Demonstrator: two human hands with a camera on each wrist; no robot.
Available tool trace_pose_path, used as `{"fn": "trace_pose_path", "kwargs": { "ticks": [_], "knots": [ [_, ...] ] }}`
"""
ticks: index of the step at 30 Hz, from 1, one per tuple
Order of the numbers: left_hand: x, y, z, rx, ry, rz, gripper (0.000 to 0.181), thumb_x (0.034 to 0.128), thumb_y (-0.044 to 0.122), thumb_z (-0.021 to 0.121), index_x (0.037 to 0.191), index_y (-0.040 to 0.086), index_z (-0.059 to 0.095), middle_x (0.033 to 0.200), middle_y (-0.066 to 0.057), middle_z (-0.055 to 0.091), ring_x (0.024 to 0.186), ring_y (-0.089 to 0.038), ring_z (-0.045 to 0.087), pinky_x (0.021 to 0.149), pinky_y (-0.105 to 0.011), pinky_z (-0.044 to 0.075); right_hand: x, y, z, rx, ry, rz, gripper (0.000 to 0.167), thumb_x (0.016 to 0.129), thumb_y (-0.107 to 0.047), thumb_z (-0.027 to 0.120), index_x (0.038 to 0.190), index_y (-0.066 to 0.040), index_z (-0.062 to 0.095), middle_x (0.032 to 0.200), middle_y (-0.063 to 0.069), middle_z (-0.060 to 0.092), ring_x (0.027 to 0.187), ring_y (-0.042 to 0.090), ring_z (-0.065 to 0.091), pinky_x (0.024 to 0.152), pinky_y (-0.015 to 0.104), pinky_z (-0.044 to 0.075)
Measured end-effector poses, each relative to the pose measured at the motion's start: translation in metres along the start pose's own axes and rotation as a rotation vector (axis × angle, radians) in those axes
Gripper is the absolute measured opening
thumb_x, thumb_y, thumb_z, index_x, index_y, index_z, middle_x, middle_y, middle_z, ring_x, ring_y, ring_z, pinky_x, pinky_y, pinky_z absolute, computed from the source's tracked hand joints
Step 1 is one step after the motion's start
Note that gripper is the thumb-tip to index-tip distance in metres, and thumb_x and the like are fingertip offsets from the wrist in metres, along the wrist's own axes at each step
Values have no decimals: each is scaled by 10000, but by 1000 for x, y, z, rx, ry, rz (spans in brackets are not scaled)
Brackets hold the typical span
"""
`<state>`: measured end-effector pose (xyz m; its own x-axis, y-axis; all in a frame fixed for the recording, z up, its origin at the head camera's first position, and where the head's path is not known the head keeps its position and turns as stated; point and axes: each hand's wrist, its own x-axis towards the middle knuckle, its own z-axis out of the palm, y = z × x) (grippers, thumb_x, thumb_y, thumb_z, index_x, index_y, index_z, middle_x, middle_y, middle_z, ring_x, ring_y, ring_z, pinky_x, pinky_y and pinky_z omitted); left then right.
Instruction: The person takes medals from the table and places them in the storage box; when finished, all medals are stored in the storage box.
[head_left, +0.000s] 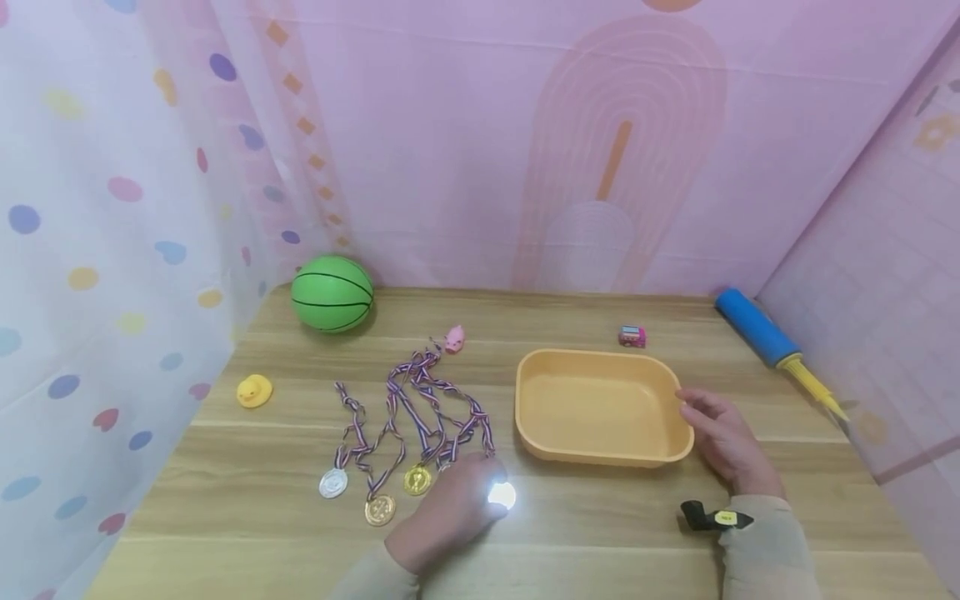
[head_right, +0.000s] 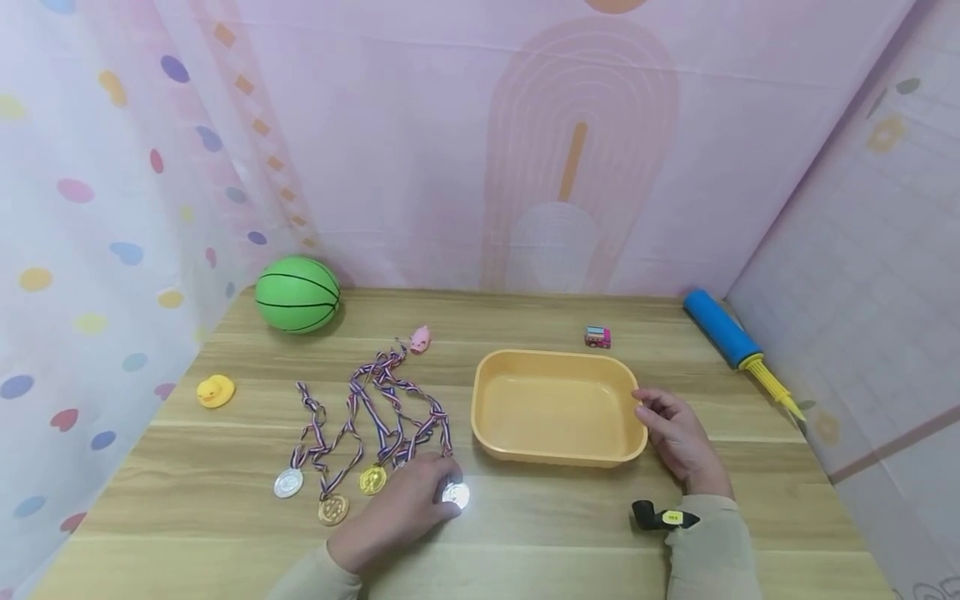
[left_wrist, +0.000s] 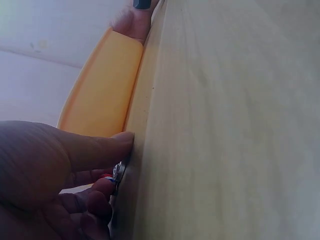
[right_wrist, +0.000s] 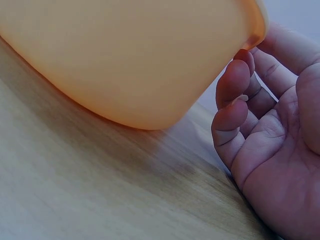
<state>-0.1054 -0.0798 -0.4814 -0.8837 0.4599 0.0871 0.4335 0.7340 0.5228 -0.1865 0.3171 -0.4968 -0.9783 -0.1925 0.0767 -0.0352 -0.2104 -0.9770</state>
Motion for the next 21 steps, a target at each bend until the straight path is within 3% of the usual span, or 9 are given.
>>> {"fn": "trace_pose_path", "kwargs": {
  "ticks": [6, 13, 21],
  "knots": [
    [3, 3, -2, -5, -28, -27, 132, 731, 163, 670, 768, 180, 544, 729, 104, 477, 702, -89, 446, 644, -248, 413, 0, -2, 2, 13, 5, -5, 325, 966, 45, 485, 1071, -181, 693, 988, -69, 603, 923, 73, 531, 796, 194, 463],
    [3, 7, -4, -25, -42, -119, 300, 665, 182, 816, 817, 218, 560, 881, 58, 543, 838, -163, 526, 759, -383, 474, 0, -2, 2, 8, 10, 8, 326, 969, 37, 486, 1063, -195, 695, 980, -73, 606, 929, 73, 528, 808, 196, 452],
    [4, 6, -4, -40, -38, -118, 319, 675, 174, 808, 811, 227, 524, 777, 104, 501, 744, -103, 458, 664, -279, 397, 0, -1, 2, 8, 27, 16, 316, 969, 28, 497, 1054, -201, 697, 984, -72, 609, 932, 73, 529, 809, 194, 454]
  ]
}}
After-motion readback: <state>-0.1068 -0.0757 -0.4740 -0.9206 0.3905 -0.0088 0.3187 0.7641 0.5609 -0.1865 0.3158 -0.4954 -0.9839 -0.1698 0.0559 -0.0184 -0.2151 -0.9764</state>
